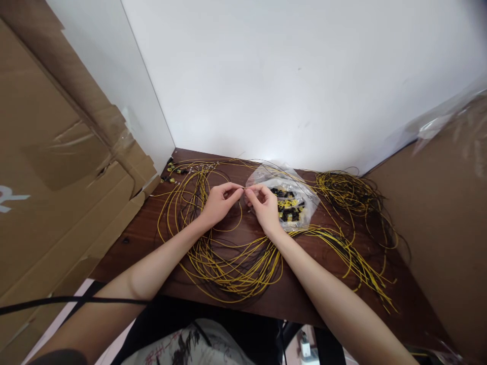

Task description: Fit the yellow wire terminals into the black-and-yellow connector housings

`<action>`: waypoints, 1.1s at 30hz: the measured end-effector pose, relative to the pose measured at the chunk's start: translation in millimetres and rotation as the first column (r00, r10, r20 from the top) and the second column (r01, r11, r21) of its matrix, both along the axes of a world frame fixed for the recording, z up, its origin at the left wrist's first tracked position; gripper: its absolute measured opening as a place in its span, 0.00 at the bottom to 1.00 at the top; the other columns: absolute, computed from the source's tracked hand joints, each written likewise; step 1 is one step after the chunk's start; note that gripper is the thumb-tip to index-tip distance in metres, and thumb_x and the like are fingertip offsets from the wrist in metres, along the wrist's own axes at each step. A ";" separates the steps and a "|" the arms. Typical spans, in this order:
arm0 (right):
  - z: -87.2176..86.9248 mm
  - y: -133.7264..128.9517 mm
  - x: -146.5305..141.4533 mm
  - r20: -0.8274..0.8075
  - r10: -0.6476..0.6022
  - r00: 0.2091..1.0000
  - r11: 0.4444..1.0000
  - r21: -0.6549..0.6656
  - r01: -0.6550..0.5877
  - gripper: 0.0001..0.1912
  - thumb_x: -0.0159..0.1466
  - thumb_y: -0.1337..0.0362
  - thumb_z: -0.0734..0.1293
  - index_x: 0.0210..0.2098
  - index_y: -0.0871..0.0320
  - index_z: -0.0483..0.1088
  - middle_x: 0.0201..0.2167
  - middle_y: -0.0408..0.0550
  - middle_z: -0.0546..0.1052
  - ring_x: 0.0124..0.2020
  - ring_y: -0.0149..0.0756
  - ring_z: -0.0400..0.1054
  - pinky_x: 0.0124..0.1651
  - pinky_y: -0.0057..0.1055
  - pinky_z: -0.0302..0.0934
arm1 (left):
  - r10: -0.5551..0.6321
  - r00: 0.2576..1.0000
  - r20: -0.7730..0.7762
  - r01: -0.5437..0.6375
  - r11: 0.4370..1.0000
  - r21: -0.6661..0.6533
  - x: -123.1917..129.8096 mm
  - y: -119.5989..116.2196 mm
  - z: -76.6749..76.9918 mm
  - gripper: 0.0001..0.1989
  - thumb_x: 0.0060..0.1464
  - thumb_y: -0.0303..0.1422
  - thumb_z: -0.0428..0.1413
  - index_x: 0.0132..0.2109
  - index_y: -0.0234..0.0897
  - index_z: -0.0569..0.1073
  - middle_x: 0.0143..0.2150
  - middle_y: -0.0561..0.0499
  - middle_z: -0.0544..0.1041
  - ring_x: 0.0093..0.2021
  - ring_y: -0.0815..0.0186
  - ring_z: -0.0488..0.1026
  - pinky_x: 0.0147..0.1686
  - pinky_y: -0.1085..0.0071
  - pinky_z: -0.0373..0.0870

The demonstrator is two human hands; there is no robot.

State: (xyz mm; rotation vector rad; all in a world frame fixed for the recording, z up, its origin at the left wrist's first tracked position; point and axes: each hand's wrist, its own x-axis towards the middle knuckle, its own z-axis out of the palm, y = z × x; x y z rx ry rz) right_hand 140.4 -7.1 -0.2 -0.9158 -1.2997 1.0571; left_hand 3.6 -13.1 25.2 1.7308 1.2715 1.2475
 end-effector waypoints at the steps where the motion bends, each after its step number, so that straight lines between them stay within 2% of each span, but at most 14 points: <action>1: -0.2 0.2 0.1 0.001 0.000 1.000 1.000 -0.003 0.000 0.10 0.57 0.58 0.66 0.31 0.58 0.68 0.24 0.42 0.70 0.24 0.29 0.62 0.28 0.26 0.59 | -0.009 1.000 -0.005 0.009 1.000 -0.003 0.0 -0.3 0.7 0.12 0.52 0.36 0.53 0.34 0.31 0.76 0.28 0.50 0.75 0.28 0.69 0.68 0.30 0.74 0.63; 10: -0.7 0.9 1.0 0.027 0.002 1.000 1.000 -0.008 -0.002 0.09 0.58 0.58 0.65 0.29 0.58 0.67 0.21 0.40 0.68 0.22 0.27 0.60 0.27 0.25 0.57 | -0.086 0.995 -0.045 0.086 0.996 -0.007 0.0 -0.5 2.5 0.12 0.53 0.36 0.52 0.34 0.32 0.76 0.29 0.50 0.76 0.30 0.68 0.70 0.33 0.74 0.64; 14: -0.4 1.1 0.1 -0.081 0.009 0.997 0.996 -0.084 -0.016 0.09 0.58 0.59 0.63 0.27 0.57 0.62 0.21 0.39 0.68 0.22 0.27 0.61 0.26 0.25 0.57 | -0.135 0.990 -0.052 0.134 0.991 -0.022 1.1 -0.9 3.2 0.12 0.54 0.35 0.51 0.34 0.32 0.76 0.29 0.51 0.77 0.30 0.69 0.70 0.34 0.74 0.65; 18: 1.5 0.8 -0.5 -0.142 0.013 0.990 0.995 -0.098 -0.027 0.10 0.58 0.58 0.64 0.27 0.57 0.62 0.21 0.39 0.68 0.22 0.27 0.61 0.25 0.24 0.57 | -0.149 0.987 -0.058 0.147 0.989 -0.033 1.1 -1.0 2.3 0.13 0.55 0.36 0.50 0.33 0.32 0.75 0.25 0.53 0.74 0.27 0.70 0.69 0.31 0.74 0.64; 22: 0.9 0.9 0.6 -0.090 0.030 0.996 0.996 -0.076 -0.037 0.11 0.56 0.56 0.66 0.30 0.58 0.66 0.21 0.39 0.68 0.21 0.26 0.60 0.24 0.24 0.56 | -0.157 0.987 -0.035 0.155 0.987 -0.040 0.7 -0.9 1.8 0.14 0.54 0.37 0.50 0.31 0.32 0.74 0.22 0.53 0.72 0.26 0.70 0.68 0.30 0.75 0.64; 25: -0.7 1.8 1.3 -0.050 0.040 0.998 0.997 -0.061 -0.043 0.12 0.56 0.55 0.66 0.29 0.59 0.67 0.19 0.39 0.67 0.21 0.26 0.59 0.24 0.24 0.55 | -0.168 0.986 -0.008 0.168 0.984 -0.055 1.1 -1.1 2.0 0.13 0.54 0.37 0.50 0.31 0.32 0.74 0.21 0.54 0.71 0.25 0.71 0.67 0.29 0.75 0.64; 33: 4.9 2.3 -0.3 -0.229 0.006 0.973 0.993 -0.115 -0.033 0.16 0.56 0.52 0.65 0.24 0.58 0.61 0.19 0.39 0.66 0.20 0.25 0.58 0.26 0.25 0.56 | -0.240 0.969 0.056 0.245 0.964 -0.105 4.0 -1.7 0.3 0.12 0.54 0.36 0.51 0.36 0.31 0.73 0.20 0.55 0.70 0.22 0.72 0.66 0.28 0.76 0.65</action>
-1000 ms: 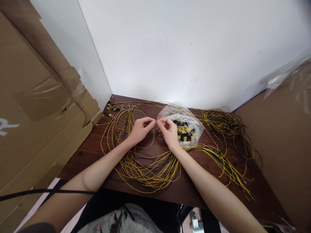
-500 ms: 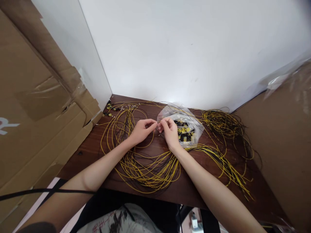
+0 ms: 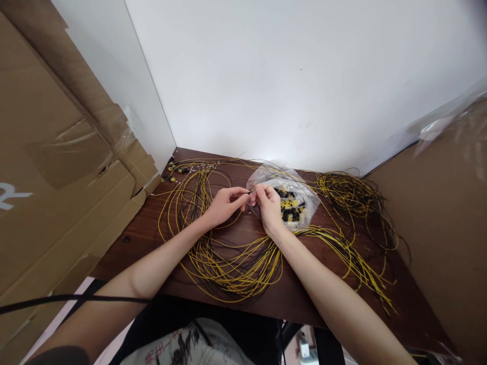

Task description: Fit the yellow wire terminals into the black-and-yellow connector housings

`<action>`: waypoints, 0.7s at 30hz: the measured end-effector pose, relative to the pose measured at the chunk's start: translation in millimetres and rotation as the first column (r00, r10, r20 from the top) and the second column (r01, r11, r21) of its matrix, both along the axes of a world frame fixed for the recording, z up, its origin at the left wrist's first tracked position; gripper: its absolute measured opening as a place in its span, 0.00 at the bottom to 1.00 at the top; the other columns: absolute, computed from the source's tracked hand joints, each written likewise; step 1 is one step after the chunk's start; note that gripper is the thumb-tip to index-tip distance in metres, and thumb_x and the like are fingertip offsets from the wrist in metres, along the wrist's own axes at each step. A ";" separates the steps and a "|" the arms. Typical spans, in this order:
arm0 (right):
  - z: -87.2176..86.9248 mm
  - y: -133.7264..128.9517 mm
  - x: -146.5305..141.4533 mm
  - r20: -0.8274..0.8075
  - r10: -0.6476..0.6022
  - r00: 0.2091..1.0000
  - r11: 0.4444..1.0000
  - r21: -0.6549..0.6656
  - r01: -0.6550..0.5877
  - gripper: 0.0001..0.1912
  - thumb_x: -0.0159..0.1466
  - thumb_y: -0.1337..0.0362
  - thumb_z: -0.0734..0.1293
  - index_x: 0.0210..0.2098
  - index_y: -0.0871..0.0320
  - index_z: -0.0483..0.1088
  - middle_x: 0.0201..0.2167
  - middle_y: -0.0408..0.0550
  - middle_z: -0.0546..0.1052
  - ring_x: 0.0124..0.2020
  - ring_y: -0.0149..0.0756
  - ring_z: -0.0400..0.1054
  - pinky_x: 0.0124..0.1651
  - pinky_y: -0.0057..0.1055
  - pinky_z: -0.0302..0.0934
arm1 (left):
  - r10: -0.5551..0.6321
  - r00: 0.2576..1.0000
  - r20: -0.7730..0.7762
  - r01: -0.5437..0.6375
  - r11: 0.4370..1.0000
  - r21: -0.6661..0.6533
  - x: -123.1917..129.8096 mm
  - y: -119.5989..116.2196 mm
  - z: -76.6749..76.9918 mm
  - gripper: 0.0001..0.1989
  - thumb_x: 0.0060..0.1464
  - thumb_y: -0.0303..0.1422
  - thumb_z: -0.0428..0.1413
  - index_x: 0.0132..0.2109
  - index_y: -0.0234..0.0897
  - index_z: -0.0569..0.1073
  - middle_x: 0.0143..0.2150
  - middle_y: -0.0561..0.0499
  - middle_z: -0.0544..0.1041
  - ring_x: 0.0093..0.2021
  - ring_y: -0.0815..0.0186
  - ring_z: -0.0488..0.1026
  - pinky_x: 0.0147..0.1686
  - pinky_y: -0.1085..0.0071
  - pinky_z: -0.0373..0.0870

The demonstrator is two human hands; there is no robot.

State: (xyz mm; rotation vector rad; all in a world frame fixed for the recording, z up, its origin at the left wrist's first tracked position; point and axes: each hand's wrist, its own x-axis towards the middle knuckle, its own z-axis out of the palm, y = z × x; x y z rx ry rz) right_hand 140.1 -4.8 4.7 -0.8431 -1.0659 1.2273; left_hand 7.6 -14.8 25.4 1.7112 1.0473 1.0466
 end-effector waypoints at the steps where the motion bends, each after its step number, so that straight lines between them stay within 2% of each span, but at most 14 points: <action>1: 0.6 -0.2 -0.1 0.000 -0.004 1.000 1.000 0.002 0.004 0.16 0.56 0.52 0.65 0.24 0.58 0.61 0.19 0.39 0.66 0.20 0.25 0.58 0.26 0.25 0.55 | 0.000 1.000 0.002 0.000 1.000 0.001 0.0 -0.1 0.0 0.12 0.54 0.36 0.51 0.36 0.31 0.73 0.20 0.55 0.70 0.22 0.72 0.66 0.28 0.76 0.65; 6: -0.6 -0.8 0.5 0.050 0.042 0.998 0.999 0.012 -0.043 0.13 0.55 0.55 0.68 0.28 0.59 0.67 0.18 0.39 0.66 0.20 0.25 0.58 0.24 0.24 0.53 | 0.023 1.000 0.003 -0.023 1.000 0.009 -0.7 -1.5 3.7 0.11 0.54 0.35 0.51 0.32 0.31 0.73 0.20 0.55 0.70 0.22 0.73 0.66 0.28 0.76 0.64; 9: -2.5 -0.4 0.9 0.083 0.058 0.995 0.998 0.023 -0.060 0.13 0.54 0.55 0.68 0.26 0.60 0.67 0.18 0.39 0.66 0.20 0.25 0.57 0.23 0.24 0.52 | 0.019 1.000 0.000 -0.019 1.000 0.016 -0.5 -2.8 6.7 0.12 0.54 0.35 0.51 0.30 0.31 0.73 0.21 0.54 0.70 0.23 0.73 0.66 0.28 0.76 0.64; 16: 2.5 -1.6 0.0 0.018 -0.010 1.000 1.000 -0.019 0.010 0.17 0.53 0.53 0.68 0.22 0.58 0.63 0.15 0.37 0.64 0.19 0.25 0.56 0.25 0.25 0.55 | -0.011 1.000 -0.004 0.011 1.000 -0.005 0.6 -2.2 4.4 0.12 0.55 0.36 0.51 0.32 0.31 0.72 0.20 0.55 0.69 0.22 0.73 0.65 0.27 0.76 0.64; 21: 4.1 -2.8 -0.7 0.005 -0.010 1.000 1.000 -0.016 0.010 0.14 0.53 0.54 0.69 0.24 0.58 0.65 0.15 0.37 0.64 0.17 0.25 0.55 0.22 0.24 0.52 | 0.034 0.998 -0.054 -0.031 0.998 0.058 -0.6 -2.2 4.0 0.12 0.55 0.36 0.50 0.31 0.32 0.73 0.22 0.53 0.71 0.25 0.71 0.67 0.30 0.75 0.64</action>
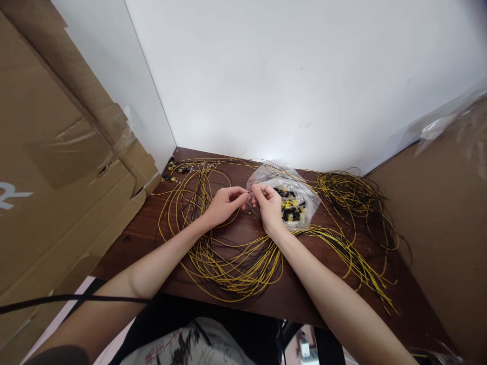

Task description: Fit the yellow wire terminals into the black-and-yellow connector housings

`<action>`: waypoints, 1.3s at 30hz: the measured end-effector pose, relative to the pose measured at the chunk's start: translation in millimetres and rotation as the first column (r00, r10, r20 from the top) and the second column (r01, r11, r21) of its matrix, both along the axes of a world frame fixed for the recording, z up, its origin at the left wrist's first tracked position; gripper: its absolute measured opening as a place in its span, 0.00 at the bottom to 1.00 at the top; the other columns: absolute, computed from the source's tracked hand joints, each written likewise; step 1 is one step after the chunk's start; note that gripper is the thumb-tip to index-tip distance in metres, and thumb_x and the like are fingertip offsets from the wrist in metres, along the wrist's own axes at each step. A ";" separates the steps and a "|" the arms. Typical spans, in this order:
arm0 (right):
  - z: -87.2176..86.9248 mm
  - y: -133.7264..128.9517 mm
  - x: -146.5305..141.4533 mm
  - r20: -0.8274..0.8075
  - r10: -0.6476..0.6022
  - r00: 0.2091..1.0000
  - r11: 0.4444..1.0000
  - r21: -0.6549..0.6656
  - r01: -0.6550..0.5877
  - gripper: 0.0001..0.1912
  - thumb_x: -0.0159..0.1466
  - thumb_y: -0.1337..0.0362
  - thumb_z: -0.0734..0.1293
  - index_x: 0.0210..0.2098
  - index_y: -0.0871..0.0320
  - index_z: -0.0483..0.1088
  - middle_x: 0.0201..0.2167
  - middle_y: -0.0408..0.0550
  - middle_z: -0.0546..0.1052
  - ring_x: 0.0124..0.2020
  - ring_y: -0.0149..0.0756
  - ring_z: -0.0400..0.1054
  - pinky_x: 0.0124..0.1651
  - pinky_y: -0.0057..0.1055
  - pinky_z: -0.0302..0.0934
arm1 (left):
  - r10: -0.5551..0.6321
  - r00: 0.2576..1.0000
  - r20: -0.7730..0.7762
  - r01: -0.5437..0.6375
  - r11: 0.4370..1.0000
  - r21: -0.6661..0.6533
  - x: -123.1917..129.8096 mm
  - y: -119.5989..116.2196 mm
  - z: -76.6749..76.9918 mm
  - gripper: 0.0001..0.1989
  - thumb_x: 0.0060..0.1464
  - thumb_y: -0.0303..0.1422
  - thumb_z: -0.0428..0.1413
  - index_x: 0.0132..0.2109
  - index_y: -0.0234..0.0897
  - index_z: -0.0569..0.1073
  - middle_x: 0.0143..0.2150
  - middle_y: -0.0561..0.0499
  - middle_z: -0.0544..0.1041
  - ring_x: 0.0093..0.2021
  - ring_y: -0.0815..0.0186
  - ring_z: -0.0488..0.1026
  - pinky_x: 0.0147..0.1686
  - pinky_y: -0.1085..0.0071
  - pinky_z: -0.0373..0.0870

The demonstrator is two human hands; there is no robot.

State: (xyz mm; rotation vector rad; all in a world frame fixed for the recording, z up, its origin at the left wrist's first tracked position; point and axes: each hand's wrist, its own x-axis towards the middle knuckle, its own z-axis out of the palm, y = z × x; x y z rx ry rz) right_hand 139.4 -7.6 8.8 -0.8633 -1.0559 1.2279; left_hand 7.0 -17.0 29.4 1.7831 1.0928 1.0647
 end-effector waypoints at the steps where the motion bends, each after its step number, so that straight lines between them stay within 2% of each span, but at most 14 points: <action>1: -0.4 0.0 0.0 0.018 0.006 1.000 1.000 0.005 -0.006 0.14 0.52 0.54 0.69 0.26 0.58 0.66 0.16 0.37 0.65 0.18 0.25 0.56 0.22 0.24 0.52 | 0.007 1.000 -0.007 -0.006 1.000 0.016 -0.4 -0.2 0.1 0.12 0.55 0.36 0.50 0.31 0.32 0.73 0.22 0.53 0.71 0.26 0.71 0.68 0.31 0.75 0.65; 4: -2.1 0.2 0.4 0.087 0.020 0.996 0.999 0.026 -0.023 0.13 0.52 0.55 0.70 0.29 0.59 0.70 0.18 0.39 0.68 0.18 0.25 0.57 0.21 0.24 0.52 | 0.035 0.999 -0.038 -0.032 0.998 0.059 -1.4 -0.8 -1.0 0.13 0.56 0.36 0.49 0.34 0.32 0.74 0.24 0.52 0.73 0.26 0.70 0.68 0.29 0.75 0.65; 7: -3.6 0.5 0.8 0.113 0.026 0.993 0.999 0.036 -0.030 0.12 0.52 0.56 0.69 0.28 0.59 0.70 0.18 0.39 0.68 0.18 0.25 0.57 0.21 0.24 0.51 | 0.140 0.982 -0.129 -0.119 0.980 0.160 -2.1 -1.4 -4.1 0.12 0.57 0.36 0.49 0.38 0.33 0.75 0.27 0.51 0.75 0.26 0.69 0.69 0.27 0.75 0.63; 11: -3.5 0.9 0.7 0.049 0.032 0.998 0.999 0.001 -0.032 0.12 0.52 0.56 0.70 0.27 0.59 0.69 0.16 0.38 0.67 0.18 0.25 0.57 0.22 0.24 0.51 | 0.265 0.938 -0.223 -0.181 0.924 0.337 -1.9 -3.3 -6.4 0.11 0.57 0.34 0.49 0.40 0.35 0.75 0.32 0.49 0.76 0.28 0.69 0.69 0.30 0.74 0.64; 15: -2.2 2.1 0.4 -0.032 0.012 0.999 0.999 -0.037 -0.013 0.14 0.50 0.56 0.71 0.24 0.59 0.66 0.15 0.37 0.65 0.18 0.24 0.56 0.23 0.24 0.52 | 0.324 0.928 -0.183 -0.236 0.893 0.384 -1.4 -5.1 -5.0 0.11 0.57 0.34 0.50 0.39 0.36 0.75 0.32 0.49 0.76 0.29 0.69 0.70 0.31 0.73 0.66; 21: -1.9 1.5 -0.3 0.008 0.008 1.000 1.000 -0.010 -0.007 0.14 0.51 0.54 0.70 0.27 0.58 0.67 0.16 0.37 0.65 0.18 0.25 0.56 0.21 0.24 0.52 | 0.310 0.947 -0.085 -0.258 0.890 0.376 -4.0 -2.2 -3.6 0.09 0.55 0.32 0.51 0.37 0.35 0.75 0.32 0.48 0.76 0.32 0.67 0.72 0.34 0.72 0.69; 24: -1.5 -0.4 -0.3 0.089 0.041 0.995 0.999 0.009 -0.042 0.14 0.52 0.54 0.70 0.30 0.58 0.70 0.17 0.38 0.67 0.19 0.26 0.57 0.21 0.24 0.51 | 0.297 0.950 -0.092 -0.242 0.892 0.382 -5.9 -1.2 -2.5 0.08 0.55 0.31 0.52 0.38 0.35 0.75 0.32 0.48 0.75 0.32 0.67 0.71 0.33 0.72 0.68; 27: -1.7 -1.8 0.0 0.131 0.053 0.990 0.998 0.037 -0.058 0.12 0.53 0.55 0.69 0.27 0.59 0.71 0.18 0.39 0.67 0.19 0.25 0.57 0.22 0.24 0.51 | 0.260 0.958 -0.123 -0.186 0.886 0.424 -7.5 -1.3 -0.8 0.08 0.56 0.30 0.51 0.38 0.35 0.75 0.34 0.48 0.74 0.33 0.68 0.70 0.33 0.73 0.67; 32: -2.8 -1.7 0.0 0.111 0.046 0.993 0.998 0.028 -0.049 0.12 0.53 0.56 0.69 0.26 0.59 0.70 0.17 0.38 0.66 0.18 0.25 0.55 0.21 0.24 0.50 | 0.209 0.955 -0.211 -0.082 0.868 0.490 -11.5 -0.3 1.6 0.09 0.57 0.29 0.50 0.40 0.36 0.75 0.35 0.48 0.74 0.34 0.68 0.69 0.34 0.72 0.65; 39: -1.9 -0.3 -1.2 0.043 0.008 0.999 1.000 -0.004 -0.008 0.14 0.50 0.55 0.71 0.24 0.59 0.69 0.15 0.38 0.66 0.18 0.25 0.55 0.21 0.25 0.49 | 0.265 0.935 -0.237 -0.120 0.863 0.491 -11.9 0.7 0.9 0.09 0.56 0.31 0.51 0.39 0.35 0.75 0.34 0.49 0.74 0.30 0.69 0.68 0.31 0.73 0.64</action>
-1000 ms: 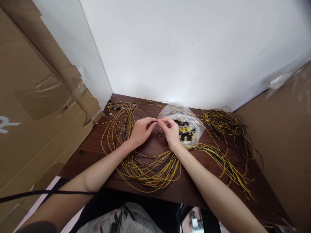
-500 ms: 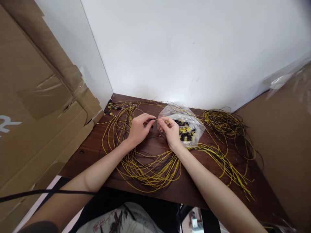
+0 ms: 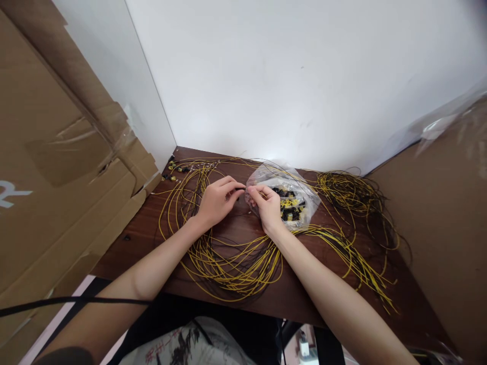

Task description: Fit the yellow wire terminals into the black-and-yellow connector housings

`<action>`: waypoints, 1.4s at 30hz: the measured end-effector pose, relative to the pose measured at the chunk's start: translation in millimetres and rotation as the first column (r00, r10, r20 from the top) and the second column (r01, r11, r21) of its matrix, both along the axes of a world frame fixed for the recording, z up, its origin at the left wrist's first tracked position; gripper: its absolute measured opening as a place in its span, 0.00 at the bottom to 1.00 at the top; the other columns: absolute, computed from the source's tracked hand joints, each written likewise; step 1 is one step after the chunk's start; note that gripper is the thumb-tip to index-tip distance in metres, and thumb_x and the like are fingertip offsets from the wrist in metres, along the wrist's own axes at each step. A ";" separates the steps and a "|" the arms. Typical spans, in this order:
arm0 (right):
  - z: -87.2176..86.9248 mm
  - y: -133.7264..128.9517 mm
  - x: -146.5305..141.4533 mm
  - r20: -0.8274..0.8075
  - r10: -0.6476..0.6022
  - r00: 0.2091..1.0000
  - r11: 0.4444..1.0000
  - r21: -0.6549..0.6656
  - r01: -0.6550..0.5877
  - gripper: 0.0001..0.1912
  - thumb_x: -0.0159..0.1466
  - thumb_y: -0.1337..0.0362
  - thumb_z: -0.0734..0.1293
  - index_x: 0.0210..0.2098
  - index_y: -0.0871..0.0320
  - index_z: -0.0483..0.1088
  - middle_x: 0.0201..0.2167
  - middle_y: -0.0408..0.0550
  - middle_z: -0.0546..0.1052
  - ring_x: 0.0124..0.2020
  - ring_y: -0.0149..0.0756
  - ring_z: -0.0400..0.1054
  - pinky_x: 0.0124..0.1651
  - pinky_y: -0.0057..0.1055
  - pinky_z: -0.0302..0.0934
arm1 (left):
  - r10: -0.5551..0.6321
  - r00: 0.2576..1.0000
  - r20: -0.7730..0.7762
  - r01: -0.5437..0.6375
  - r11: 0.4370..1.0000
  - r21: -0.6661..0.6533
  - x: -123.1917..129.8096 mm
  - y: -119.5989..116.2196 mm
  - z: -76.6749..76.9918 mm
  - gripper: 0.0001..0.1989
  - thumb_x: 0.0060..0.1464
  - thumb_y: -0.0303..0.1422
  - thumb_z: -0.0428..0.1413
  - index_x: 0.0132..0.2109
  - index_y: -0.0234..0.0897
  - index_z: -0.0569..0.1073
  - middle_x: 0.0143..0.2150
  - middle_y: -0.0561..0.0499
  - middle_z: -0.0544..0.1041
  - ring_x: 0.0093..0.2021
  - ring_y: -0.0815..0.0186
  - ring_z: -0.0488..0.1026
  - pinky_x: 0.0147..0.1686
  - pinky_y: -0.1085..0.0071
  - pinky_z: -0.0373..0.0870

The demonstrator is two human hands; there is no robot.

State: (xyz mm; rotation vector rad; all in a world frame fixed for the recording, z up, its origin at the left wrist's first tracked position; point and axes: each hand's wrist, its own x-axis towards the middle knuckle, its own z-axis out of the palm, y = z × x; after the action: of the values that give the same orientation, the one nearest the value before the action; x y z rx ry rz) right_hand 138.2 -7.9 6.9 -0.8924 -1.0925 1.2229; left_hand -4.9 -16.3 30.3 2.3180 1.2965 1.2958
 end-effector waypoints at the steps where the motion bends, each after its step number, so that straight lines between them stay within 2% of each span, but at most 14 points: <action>1: 0.2 -0.1 -0.1 -0.001 -0.005 1.000 1.000 -0.002 0.004 0.14 0.50 0.54 0.71 0.24 0.59 0.68 0.15 0.38 0.66 0.17 0.25 0.55 0.21 0.25 0.49 | 0.010 1.000 0.003 -0.010 1.000 -0.001 0.3 0.0 -0.6 0.08 0.56 0.31 0.52 0.39 0.35 0.75 0.34 0.49 0.74 0.31 0.69 0.69 0.32 0.73 0.64; 5: 0.9 -0.3 0.0 -0.005 -0.038 0.999 0.999 -0.015 0.038 0.15 0.50 0.54 0.71 0.24 0.59 0.67 0.15 0.37 0.65 0.17 0.24 0.54 0.21 0.24 0.49 | 0.032 0.999 0.024 -0.032 0.999 0.017 0.4 0.9 -2.7 0.08 0.56 0.31 0.52 0.39 0.36 0.75 0.34 0.49 0.74 0.33 0.68 0.70 0.34 0.72 0.66; 9: 0.9 -0.2 1.3 -0.010 -0.007 1.000 1.000 -0.004 0.007 0.13 0.51 0.55 0.70 0.25 0.59 0.68 0.14 0.37 0.65 0.17 0.24 0.54 0.21 0.24 0.49 | 0.005 0.999 0.034 -0.006 0.999 0.036 -0.5 2.1 -2.9 0.07 0.56 0.30 0.52 0.38 0.35 0.74 0.34 0.49 0.74 0.33 0.68 0.71 0.35 0.71 0.67; 15: -1.2 -0.5 2.1 0.099 0.037 0.994 0.997 0.064 -0.044 0.11 0.53 0.57 0.70 0.28 0.60 0.72 0.19 0.40 0.69 0.20 0.26 0.58 0.24 0.24 0.52 | -0.059 0.998 0.005 0.059 0.998 0.032 -0.9 1.7 -2.4 0.07 0.57 0.28 0.50 0.39 0.34 0.74 0.34 0.48 0.74 0.34 0.68 0.70 0.36 0.71 0.67; 17: -2.3 0.5 2.0 0.075 0.044 0.996 0.998 0.042 -0.047 0.11 0.53 0.58 0.70 0.27 0.60 0.71 0.18 0.39 0.68 0.19 0.25 0.57 0.23 0.24 0.52 | -0.066 0.998 -0.012 0.066 0.997 0.029 -0.4 1.4 -2.9 0.08 0.57 0.28 0.50 0.39 0.34 0.73 0.35 0.48 0.74 0.34 0.68 0.70 0.36 0.71 0.67; 23: -2.8 4.0 2.3 -0.136 0.052 0.989 0.999 -0.002 -0.053 0.12 0.52 0.57 0.70 0.25 0.59 0.67 0.16 0.36 0.66 0.19 0.25 0.58 0.25 0.25 0.55 | -0.057 0.998 -0.014 0.057 0.997 0.049 1.2 1.2 -3.2 0.08 0.57 0.30 0.50 0.40 0.35 0.73 0.34 0.48 0.74 0.34 0.68 0.70 0.35 0.72 0.66; 31: 0.1 -0.3 1.8 0.017 0.076 0.997 0.996 0.039 -0.077 0.12 0.53 0.57 0.70 0.29 0.59 0.70 0.21 0.40 0.71 0.22 0.27 0.63 0.27 0.25 0.58 | -0.052 0.999 -0.004 0.052 0.998 0.022 -0.3 1.0 -3.7 0.07 0.57 0.28 0.51 0.39 0.34 0.73 0.34 0.49 0.74 0.33 0.68 0.70 0.34 0.72 0.66; 38: -3.0 2.5 0.2 -0.121 0.072 0.990 0.997 0.003 -0.072 0.13 0.54 0.56 0.69 0.25 0.59 0.65 0.20 0.40 0.72 0.21 0.27 0.65 0.27 0.25 0.61 | -0.077 0.997 -0.007 0.077 0.997 0.001 4.1 -0.4 -4.7 0.08 0.58 0.29 0.50 0.40 0.34 0.73 0.35 0.49 0.73 0.33 0.69 0.70 0.33 0.72 0.65; 42: -2.4 2.4 0.3 -0.134 0.071 0.988 0.997 0.014 -0.069 0.12 0.55 0.57 0.69 0.26 0.58 0.65 0.20 0.39 0.72 0.20 0.27 0.65 0.26 0.25 0.61 | -0.071 0.997 -0.013 0.071 0.997 -0.004 4.0 -0.8 -4.8 0.08 0.58 0.29 0.50 0.40 0.34 0.73 0.35 0.49 0.74 0.33 0.69 0.70 0.33 0.73 0.65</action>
State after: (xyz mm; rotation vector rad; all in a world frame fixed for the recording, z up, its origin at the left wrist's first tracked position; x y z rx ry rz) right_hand 138.5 -5.5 4.5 -0.7581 -1.0274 1.3157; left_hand -0.9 -17.0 25.5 2.3515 1.2067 1.2579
